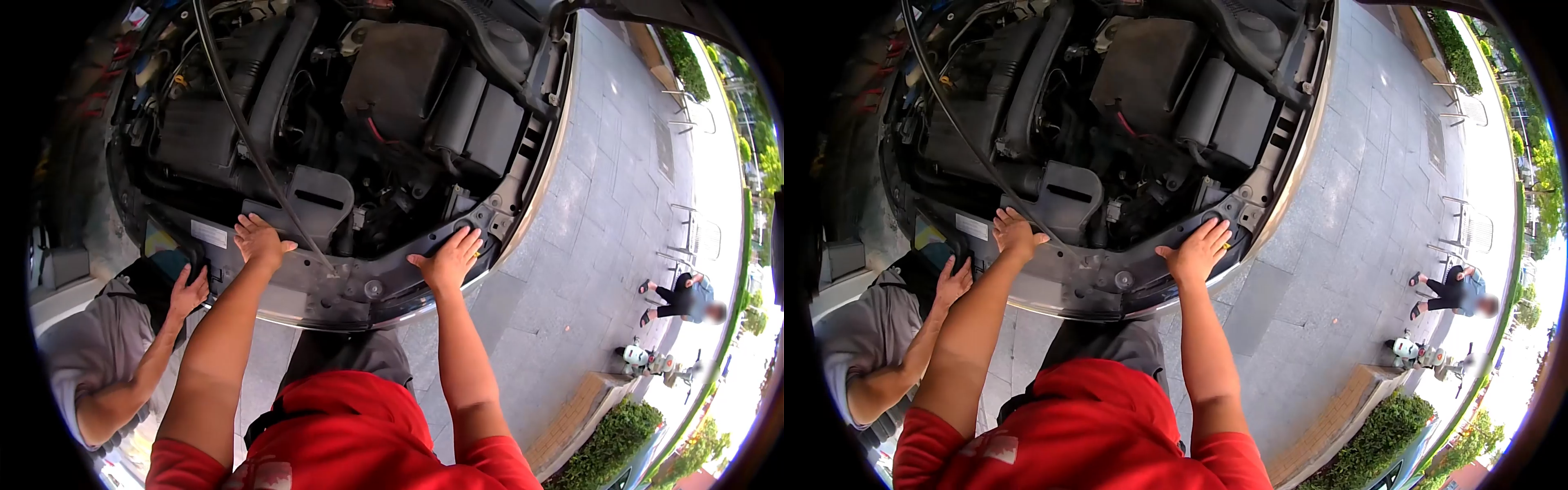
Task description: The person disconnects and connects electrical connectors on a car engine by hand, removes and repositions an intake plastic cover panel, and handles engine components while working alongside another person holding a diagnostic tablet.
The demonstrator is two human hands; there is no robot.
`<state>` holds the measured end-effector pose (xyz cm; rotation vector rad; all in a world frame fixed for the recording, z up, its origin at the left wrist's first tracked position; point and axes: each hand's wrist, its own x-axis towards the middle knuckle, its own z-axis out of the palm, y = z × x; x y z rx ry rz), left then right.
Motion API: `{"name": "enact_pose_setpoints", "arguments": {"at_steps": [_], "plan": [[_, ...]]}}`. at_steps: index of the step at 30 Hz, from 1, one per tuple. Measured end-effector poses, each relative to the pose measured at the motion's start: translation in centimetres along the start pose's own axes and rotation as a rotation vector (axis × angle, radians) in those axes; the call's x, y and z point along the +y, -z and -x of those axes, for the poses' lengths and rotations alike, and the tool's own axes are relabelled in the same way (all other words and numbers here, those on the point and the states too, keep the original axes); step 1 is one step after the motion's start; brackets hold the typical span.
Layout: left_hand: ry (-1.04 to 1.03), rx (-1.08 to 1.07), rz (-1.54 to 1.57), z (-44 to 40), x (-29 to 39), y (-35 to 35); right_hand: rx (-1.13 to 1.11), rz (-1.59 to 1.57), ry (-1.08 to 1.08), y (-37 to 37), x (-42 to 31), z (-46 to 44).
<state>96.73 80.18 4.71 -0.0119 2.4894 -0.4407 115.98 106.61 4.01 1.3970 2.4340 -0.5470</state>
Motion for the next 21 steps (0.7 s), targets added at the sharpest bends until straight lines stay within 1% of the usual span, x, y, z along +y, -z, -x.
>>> {"name": "enact_pose_setpoints", "arguments": {"at_steps": [7, 9, 10, 12, 13, 15, 16, 17, 19, 21], "plan": [[-0.016, -0.008, 0.024, 0.1, -0.3, 0.3, -0.003, -0.041, 0.037, 0.0, 0.2, 0.3], [-0.021, -0.003, 0.033, 0.3, -0.2, 0.3, 0.065, -0.05, 0.151, -0.1, 0.5, 1.1], [-0.026, -0.009, 0.029, 0.4, -0.2, 0.3, 0.07, -0.047, 0.164, -0.2, 0.8, 1.8], [-0.02, -0.009, 0.036, 0.2, -0.3, 0.2, 0.152, -0.134, 0.371, -0.9, 1.5, 3.6], [-0.029, -0.014, 0.036, -0.1, -0.3, -0.1, 0.242, -0.2, 0.471, -1.3, 1.9, 4.9], [-0.026, -0.004, 0.062, -0.2, -0.6, -0.6, 0.079, -0.372, 0.691, -3.1, 4.6, 7.9], [-0.026, 0.007, 0.055, -0.3, -0.6, -0.8, 0.027, -0.435, 0.72, -3.1, 5.1, 9.5], [-0.026, 0.017, 0.048, -0.3, -0.8, -0.9, -0.017, -0.418, 0.769, -3.7, 5.9, 11.0], [-0.027, 0.028, 0.075, 0.1, -1.0, -0.6, -0.299, -0.375, 0.822, -5.8, 8.6, 13.1], [-0.026, 0.039, 0.127, 1.0, -1.2, -0.6, -0.557, -0.194, 0.73, -6.6, 10.7, 15.8]]}}
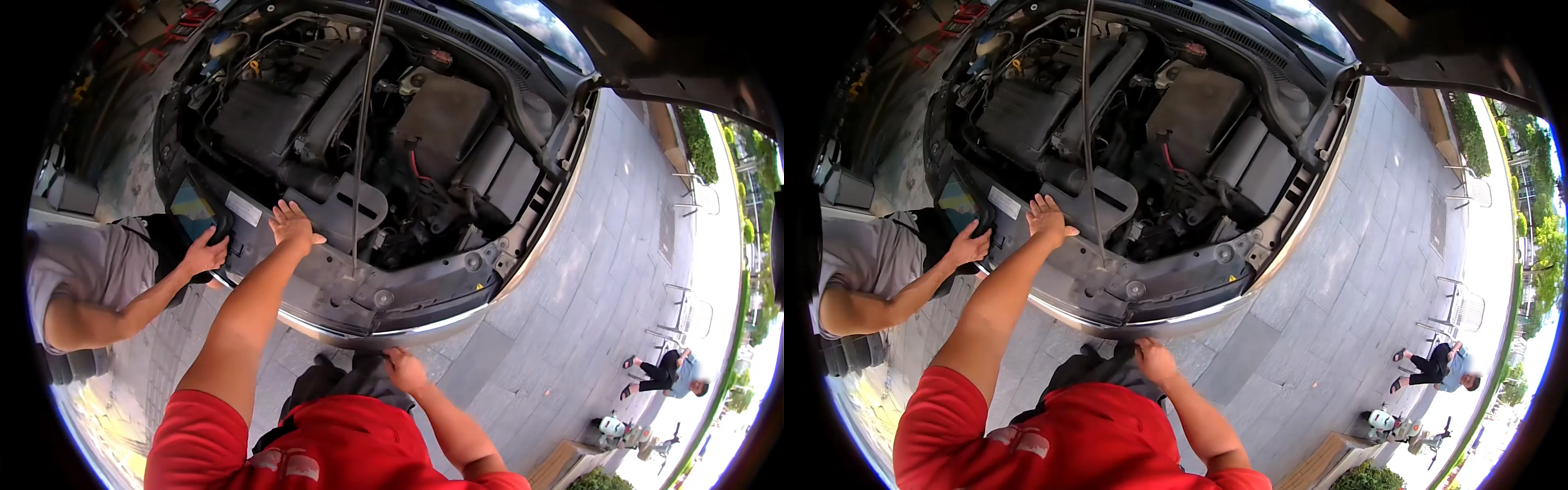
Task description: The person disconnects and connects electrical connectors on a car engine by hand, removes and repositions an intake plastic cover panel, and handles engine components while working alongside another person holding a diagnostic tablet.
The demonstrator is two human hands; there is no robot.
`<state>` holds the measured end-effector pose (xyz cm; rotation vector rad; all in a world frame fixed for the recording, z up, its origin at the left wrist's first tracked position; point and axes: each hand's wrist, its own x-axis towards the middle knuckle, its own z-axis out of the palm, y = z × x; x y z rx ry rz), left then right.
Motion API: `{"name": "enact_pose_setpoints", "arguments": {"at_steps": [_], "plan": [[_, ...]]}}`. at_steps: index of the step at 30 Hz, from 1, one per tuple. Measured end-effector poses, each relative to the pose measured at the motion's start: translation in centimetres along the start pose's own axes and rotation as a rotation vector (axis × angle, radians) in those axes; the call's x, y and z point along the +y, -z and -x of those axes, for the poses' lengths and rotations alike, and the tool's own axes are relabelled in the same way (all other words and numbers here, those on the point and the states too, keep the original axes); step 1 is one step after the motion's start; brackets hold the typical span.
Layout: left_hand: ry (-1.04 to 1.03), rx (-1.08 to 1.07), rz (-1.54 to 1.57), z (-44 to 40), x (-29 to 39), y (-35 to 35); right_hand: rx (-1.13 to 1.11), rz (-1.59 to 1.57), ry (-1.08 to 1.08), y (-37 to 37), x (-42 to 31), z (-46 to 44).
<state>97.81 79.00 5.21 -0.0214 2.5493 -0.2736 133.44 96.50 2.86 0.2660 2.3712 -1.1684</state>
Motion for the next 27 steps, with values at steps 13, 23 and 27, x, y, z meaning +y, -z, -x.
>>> {"name": "enact_pose_setpoints", "arguments": {"at_steps": [13, 23, 27], "plan": [[-0.465, -0.408, 0.273, 25.6, -20.8, -39.9, -0.583, -0.012, -0.363, -13.9, 7.0, 8.5], [0.586, -0.031, 0.847, 44.5, -53.3, -58.9, -0.659, 0.005, -0.438, -23.2, -2.1, 6.1], [0.683, -0.122, 1.03, 47.7, -51.4, -56.6, -0.752, 0.01, -0.496, -27.5, -7.8, 4.8]]}}
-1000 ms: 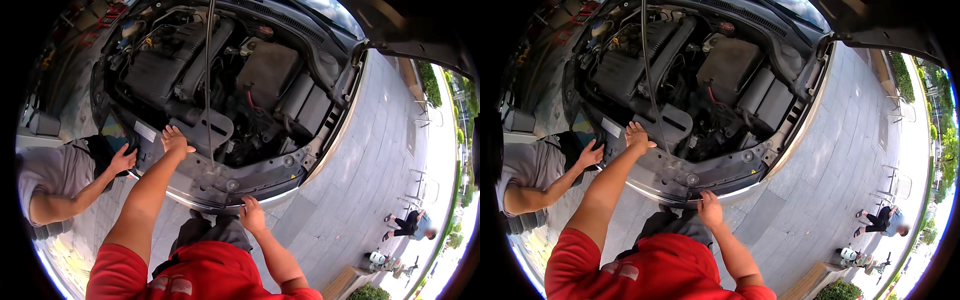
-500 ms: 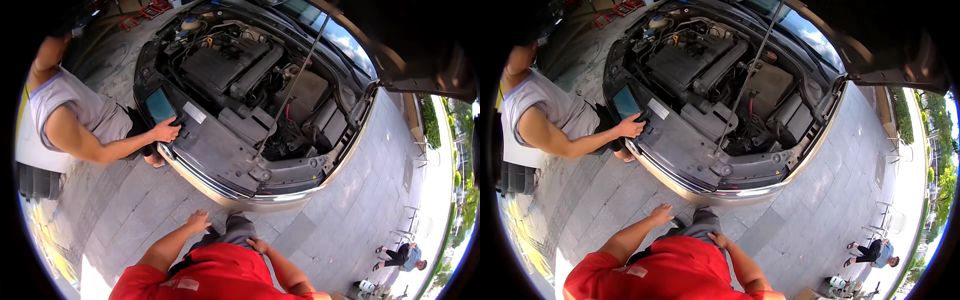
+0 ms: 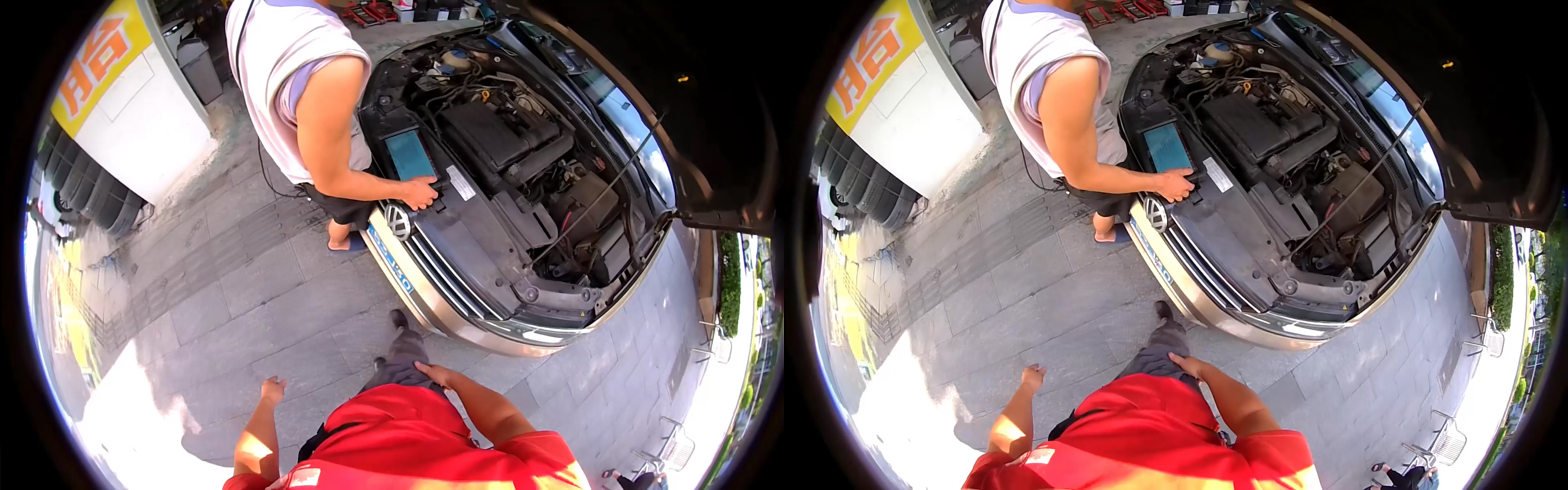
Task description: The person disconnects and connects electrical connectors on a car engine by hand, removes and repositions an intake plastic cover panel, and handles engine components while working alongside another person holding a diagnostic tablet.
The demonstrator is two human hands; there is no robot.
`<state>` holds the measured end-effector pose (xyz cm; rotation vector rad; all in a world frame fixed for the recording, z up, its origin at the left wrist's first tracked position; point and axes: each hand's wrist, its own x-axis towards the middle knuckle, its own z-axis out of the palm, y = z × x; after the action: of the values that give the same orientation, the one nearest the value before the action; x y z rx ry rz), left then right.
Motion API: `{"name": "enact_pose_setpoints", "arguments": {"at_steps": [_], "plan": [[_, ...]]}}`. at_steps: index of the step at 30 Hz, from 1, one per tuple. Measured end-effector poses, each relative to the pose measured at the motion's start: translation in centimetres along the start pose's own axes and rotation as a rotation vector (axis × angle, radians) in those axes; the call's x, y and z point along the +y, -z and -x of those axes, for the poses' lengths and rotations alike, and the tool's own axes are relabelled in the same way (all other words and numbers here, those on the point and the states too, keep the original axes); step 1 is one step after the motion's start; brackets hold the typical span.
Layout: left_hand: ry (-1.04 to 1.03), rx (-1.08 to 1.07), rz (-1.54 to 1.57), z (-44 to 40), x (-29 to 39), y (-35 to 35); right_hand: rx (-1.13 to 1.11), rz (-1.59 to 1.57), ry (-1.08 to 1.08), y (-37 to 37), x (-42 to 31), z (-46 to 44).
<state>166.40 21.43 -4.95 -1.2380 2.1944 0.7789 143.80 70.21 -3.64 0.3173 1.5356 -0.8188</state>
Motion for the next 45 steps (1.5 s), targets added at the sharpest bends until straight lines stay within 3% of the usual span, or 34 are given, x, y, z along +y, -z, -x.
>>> {"name": "enact_pose_setpoints", "arguments": {"at_steps": [2, 4, 5, 7, 8, 10, 15, 17, 19, 21, 22, 23, 25, 26, 27, 29, 32, 34, 36, 37, 38, 40, 41, 42, 43, 44, 45], "plan": [[-0.064, -0.048, 0.05, -2.4, -3.5, -4.9, -0.096, 0.034, -0.009, -1.8, -2.8, -0.5], [0.059, -0.333, 0.216, -1.1, -0.8, -5.3, -0.138, 0.049, -0.064, -2.9, -6.2, -1.0], [0.061, -0.334, 0.228, -1.2, 0.1, -5.3, -0.177, 0.052, -0.114, -3.3, -7.7, -1.3], [0.104, -0.408, 0.642, -2.0, 1.4, -4.4, -0.254, -0.002, -0.17, -4.1, -10.1, -2.8], [0.106, -0.409, 0.65, -3.4, 1.9, -2.8, -0.332, -0.068, -0.221, -4.3, -11.3, -3.9], [-0.021, -0.248, 0.607, -6.3, 2.3, 1.3, -0.407, -0.079, -0.261, -4.7, -12.8, -7.5], [0.095, 0.014, 0.694, -12.0, -0.2, 13.8, -0.589, 0.029, -0.314, -8.0, -23.2, -13.5], [0.147, 0.088, 0.737, -14.5, -4.3, 16.6, -0.435, 0.238, -0.372, -10.1, -30.3, -13.8], [0.046, 0.177, 0.489, -19.2, -10.7, 16.8, -0.354, 0.401, -0.346, -12.1, -36.8, -15.0], [0.068, 0.208, 0.421, -17.8, -10.1, 21.1, -0.259, 0.543, -0.326, -13.9, -41.3, -16.9], [0.077, 0.218, 0.345, -17.2, -9.6, 22.7, -0.239, 0.665, -0.139, -14.9, -43.2, -18.2], [0.158, 0.185, 0.498, -19.6, -12.7, 21.0, -0.213, 0.784, 0.057, -15.5, -45.5, -19.8], [0.425, 0.013, 0.73, -19.1, -10.8, 22.6, -0.133, 1.033, 0.343, -17.5, -46.9, -27.9], [0.439, -0.002, 0.806, -19.1, -10.7, 22.0, -0.13, 1.039, 0.338, -18.8, -48.7, -28.8], [0.442, -0.022, 0.756, -19.3, -11.0, 21.2, -0.115, 1.096, 0.373, -20.1, -50.6, -29.3], [0.03, -0.196, 0.092, -22.1, -13.6, 20.4, -0.13, 1.178, 0.408, -21.4, -52.5, -33.2], [0.118, -0.273, 0.092, -25.2, -13.1, 24.1, -0.151, 1.19, 0.53, -21.3, -55.2, -37.9], [0.163, -0.286, 0.106, -29.1, -13.5, 28.1, -0.077, 1.155, 0.499, -21.7, -60.5, -36.5], [0.169, -0.283, 0.106, -34.1, -14.1, 33.6, -0.172, 1.305, 0.409, -22.3, -64.6, -36.5], [0.191, -0.277, 0.126, -37.0, -14.5, 36.8, -0.267, 1.203, 0.232, -22.2, -67.3, -35.4], [0.239, -0.257, 0.165, -39.4, -14.4, 40.5, -0.251, 1.177, 0.213, -22.9, -70.6, -32.6], [0.292, -0.189, 0.234, -46.2, -13.1, 48.6, 0.053, 0.965, 0.276, -25.5, -79.8, -27.6], [0.017, -0.178, 0.094, -51.4, -14.1, 52.3, 0.105, 1.074, 0.29, -25.3, -81.2, -30.7], [-0.247, 0.023, -0.06, -57.3, -14.5, 55.4, 0.146, 1.18, 0.294, -25.5, -82.8, -32.3], [-0.466, 0.282, -0.259, -62.5, -14.5, 58.2, 0.258, 1.023, 0.303, -25.7, -83.9, -33.9], [-0.165, 0.235, 0.067, -66.7, -13.3, 60.6, 0.374, 0.867, 0.309, -25.6, -86.8, -33.6], [0.06, 0.038, 0.092, -70.3, -9.6, 64.9, 0.387, 0.844, 0.298, -25.0, -89.7, -33.4]]}}
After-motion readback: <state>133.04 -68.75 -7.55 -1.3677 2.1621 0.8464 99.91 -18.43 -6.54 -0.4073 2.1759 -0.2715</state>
